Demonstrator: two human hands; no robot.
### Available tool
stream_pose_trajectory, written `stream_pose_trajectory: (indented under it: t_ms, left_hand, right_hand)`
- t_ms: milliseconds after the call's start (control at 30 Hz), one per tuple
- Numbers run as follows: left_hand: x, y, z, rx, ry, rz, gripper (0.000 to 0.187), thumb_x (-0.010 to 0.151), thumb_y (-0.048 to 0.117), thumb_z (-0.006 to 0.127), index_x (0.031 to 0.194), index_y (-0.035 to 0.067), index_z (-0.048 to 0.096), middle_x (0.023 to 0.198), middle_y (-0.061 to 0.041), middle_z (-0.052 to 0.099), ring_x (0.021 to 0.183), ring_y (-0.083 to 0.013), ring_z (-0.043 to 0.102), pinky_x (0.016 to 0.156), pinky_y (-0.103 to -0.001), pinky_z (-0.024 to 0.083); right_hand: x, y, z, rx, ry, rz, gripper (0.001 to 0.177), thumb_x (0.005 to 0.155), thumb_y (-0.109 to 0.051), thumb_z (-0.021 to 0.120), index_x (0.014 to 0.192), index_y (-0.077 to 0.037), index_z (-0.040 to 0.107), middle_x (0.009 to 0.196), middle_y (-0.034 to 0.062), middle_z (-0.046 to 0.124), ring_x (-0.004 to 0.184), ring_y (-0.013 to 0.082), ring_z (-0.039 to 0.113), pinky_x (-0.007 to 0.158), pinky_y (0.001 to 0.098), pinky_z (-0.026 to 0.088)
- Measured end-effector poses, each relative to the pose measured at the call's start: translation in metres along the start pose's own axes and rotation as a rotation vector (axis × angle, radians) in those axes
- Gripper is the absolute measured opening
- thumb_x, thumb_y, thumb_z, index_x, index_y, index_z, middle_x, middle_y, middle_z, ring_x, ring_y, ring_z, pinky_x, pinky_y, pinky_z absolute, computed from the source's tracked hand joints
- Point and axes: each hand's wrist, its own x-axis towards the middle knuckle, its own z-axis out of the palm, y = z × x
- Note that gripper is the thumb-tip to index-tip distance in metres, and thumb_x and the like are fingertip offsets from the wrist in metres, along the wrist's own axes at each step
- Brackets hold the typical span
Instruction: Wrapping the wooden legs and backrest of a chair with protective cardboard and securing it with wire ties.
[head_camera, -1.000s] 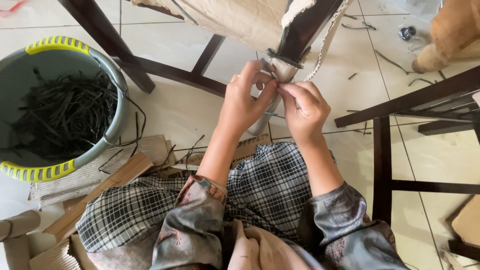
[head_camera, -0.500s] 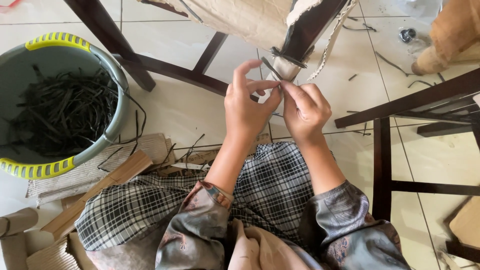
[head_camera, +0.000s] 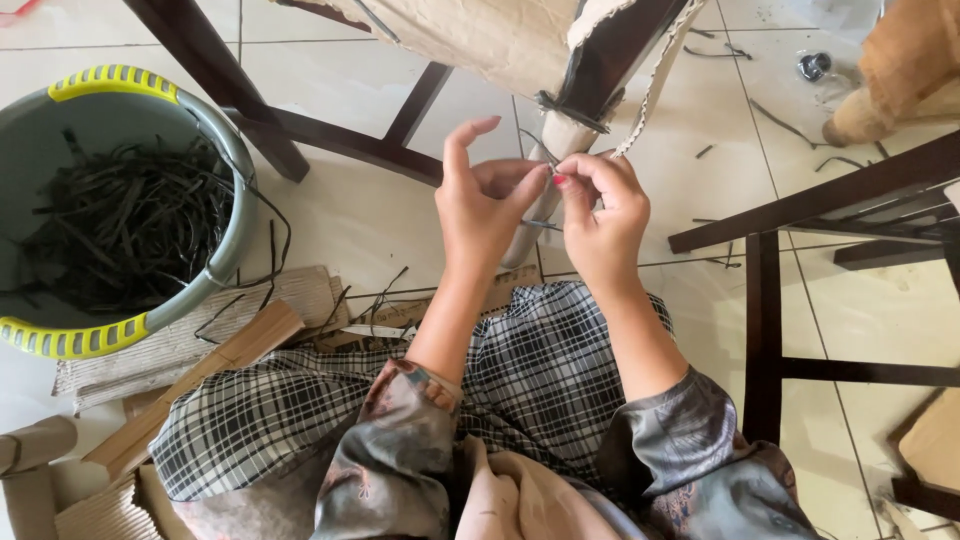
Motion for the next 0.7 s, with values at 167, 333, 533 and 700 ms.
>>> stream_pose_trajectory:
  t_ms: [167,333,533,700]
  left_hand:
    - [-0.001,-0.022,0.006,-0.415,-0.078,-0.246,0.074,0.084,0.004,0.081,0.148,0.008,0.045,0.092,-0.015,0.078,0.085,-0.0229,0.077,0.081,-0.033,0.063]
    - [-0.001,-0.025,0.008,-0.574,-0.086,-0.321,0.082,0.082,0.005,0.083,0.153,0.002,0.041,0.096,-0.019,0.078,0.087,-0.0218,0.077,0.081,-0.031,0.063]
    - [0.005,-0.042,0.009,-0.512,-0.085,-0.278,0.077,0.080,0.005,0.084,0.146,0.002,0.046,0.088,-0.016,0.078,0.081,-0.0213,0.077,0.076,-0.031,0.064]
    - [0.000,-0.058,0.015,-0.406,-0.069,-0.199,0.069,0.081,0.008,0.083,0.135,0.012,0.042,0.082,-0.012,0.077,0.076,-0.0197,0.077,0.070,-0.029,0.063]
  right_hand:
    - [-0.005,-0.001,0.005,0.045,0.023,0.081,0.006,0.098,0.004,0.072,0.099,-0.002,0.072,0.086,0.0090,0.064,0.076,0.0236,0.067,0.060,0.0310,0.053]
    - [-0.008,0.002,0.006,0.033,0.033,0.062,0.010,0.097,0.008,0.071,0.100,-0.002,0.071,0.091,0.0097,0.064,0.081,0.0287,0.070,0.063,0.0331,0.057]
    - [-0.006,0.005,0.007,-0.027,0.058,-0.014,0.011,0.096,0.006,0.075,0.097,-0.005,0.075,0.091,0.0043,0.065,0.077,0.0226,0.066,0.064,0.0306,0.054]
    - [0.000,-0.012,0.001,-0.023,0.048,-0.028,0.013,0.092,0.006,0.081,0.093,-0.008,0.079,0.089,0.0022,0.069,0.076,0.0178,0.067,0.064,0.0285,0.054]
